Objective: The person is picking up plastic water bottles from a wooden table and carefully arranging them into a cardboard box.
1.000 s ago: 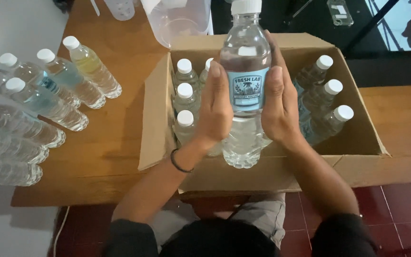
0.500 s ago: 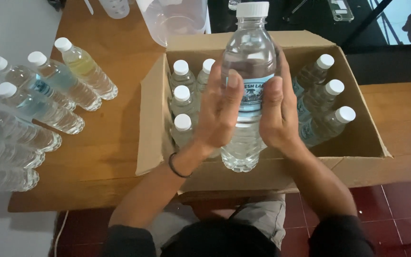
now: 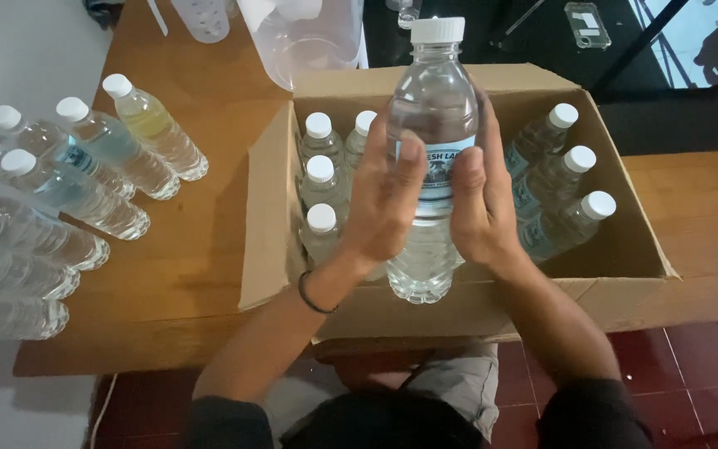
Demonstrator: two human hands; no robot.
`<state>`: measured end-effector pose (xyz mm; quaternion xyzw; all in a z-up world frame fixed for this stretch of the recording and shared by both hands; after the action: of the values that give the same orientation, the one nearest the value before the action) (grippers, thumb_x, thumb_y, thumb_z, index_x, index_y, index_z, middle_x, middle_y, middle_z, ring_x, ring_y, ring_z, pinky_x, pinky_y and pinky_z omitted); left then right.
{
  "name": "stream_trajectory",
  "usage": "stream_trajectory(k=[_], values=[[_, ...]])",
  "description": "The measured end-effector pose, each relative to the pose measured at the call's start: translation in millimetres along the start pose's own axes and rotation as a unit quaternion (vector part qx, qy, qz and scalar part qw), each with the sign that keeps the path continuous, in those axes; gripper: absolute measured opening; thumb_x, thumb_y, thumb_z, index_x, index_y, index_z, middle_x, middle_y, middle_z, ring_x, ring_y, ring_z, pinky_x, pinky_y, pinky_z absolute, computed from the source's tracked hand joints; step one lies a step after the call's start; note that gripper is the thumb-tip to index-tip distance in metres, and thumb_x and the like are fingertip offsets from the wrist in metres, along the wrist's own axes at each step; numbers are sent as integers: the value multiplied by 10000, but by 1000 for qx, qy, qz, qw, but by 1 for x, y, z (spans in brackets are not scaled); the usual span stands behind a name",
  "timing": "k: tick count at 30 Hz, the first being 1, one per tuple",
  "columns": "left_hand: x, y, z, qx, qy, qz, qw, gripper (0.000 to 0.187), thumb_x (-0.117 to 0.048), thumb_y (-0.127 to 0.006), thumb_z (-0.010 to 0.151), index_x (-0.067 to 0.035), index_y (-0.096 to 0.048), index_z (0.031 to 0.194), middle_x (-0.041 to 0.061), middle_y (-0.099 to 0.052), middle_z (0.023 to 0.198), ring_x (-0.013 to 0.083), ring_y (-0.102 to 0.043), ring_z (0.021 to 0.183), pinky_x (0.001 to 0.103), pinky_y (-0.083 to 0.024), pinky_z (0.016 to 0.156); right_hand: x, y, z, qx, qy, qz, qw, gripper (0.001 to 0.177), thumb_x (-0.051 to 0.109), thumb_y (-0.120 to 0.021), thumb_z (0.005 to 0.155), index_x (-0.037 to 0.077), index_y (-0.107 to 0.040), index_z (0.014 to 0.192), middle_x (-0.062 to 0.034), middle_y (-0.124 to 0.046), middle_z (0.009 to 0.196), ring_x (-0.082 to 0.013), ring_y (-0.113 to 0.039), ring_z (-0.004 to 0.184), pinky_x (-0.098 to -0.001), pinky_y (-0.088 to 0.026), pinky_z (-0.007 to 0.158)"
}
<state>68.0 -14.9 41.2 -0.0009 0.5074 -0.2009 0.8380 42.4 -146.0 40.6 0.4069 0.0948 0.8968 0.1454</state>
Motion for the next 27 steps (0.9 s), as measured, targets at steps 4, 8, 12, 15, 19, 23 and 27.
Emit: stream_trajectory(k=[4,8,12,15,19,23,27], values=[[3,0,0,-1,-41,-44,998,596,-542,-340,1295,-89,-546,1622,135,-717,1534,259,-710,1448,405,-593,1301,-11,3,-3,-13,-37,22,999,729,591,-275,1307,85,-251,1831,-253,-512,1821,-360,-586,1679,-458,-512,1394],[3,0,2,1,-25,16,1000,683,-643,-487,1177,-105,-539,1595,124,-721,1490,267,-724,1399,426,-596,1254,1,-1,2,17,-2,12,1000,823,684,-298,1288,83,-209,1844,-258,-370,1907,-396,-433,1795,-557,-359,1530],[20,1,-5,3,-72,12,997,799,-610,-640,1212,-73,-445,1772,174,-658,1602,237,-554,1553,578,-380,1428,-10,0,-3,-22,26,-43,999,731,545,-356,1313,100,-243,1881,-262,-445,1862,-434,-418,1750,-657,-277,1477],[22,0,-6,1,-78,7,997,760,-576,-575,1245,-79,-425,1800,134,-685,1587,204,-585,1523,548,-403,1433,-11,3,-9,-45,25,-45,998,705,522,-287,1320,75,-275,1866,-290,-499,1813,-449,-456,1715,-675,-313,1446],[16,-4,-3,3,-94,36,995,748,-618,-409,1284,-115,-400,1837,179,-628,1691,266,-564,1613,589,-369,1457,1,0,-5,-60,32,-38,997,699,521,-225,1328,62,-320,1846,-314,-523,1786,-482,-500,1683,-689,-347,1429],[7,-7,0,-9,-103,49,993,696,-517,-198,1326,-65,-368,1826,209,-523,1777,378,-472,1716,617,-261,1522,5,0,0,-55,27,1,998,658,474,-238,1345,58,-350,1842,-281,-473,1829,-480,-456,1709,-664,-340,1453],[14,9,0,-48,-10,10,999,481,-526,-322,1251,-165,-607,1110,-35,-630,987,69,-581,881,284,-553,804,3,-7,2,83,-11,105,991,825,603,-448,1295,160,-77,1884,-303,-274,1967,-414,-440,1795,-581,-394,1499]])
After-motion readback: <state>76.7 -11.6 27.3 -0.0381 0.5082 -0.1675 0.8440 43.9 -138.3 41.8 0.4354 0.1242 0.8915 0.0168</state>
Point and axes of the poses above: each hand's wrist, its own z-axis towards the middle knuckle, its own y-axis out of the back of the hand, x = y × z, the point moved 8 cm from there along z, towards the middle knuckle
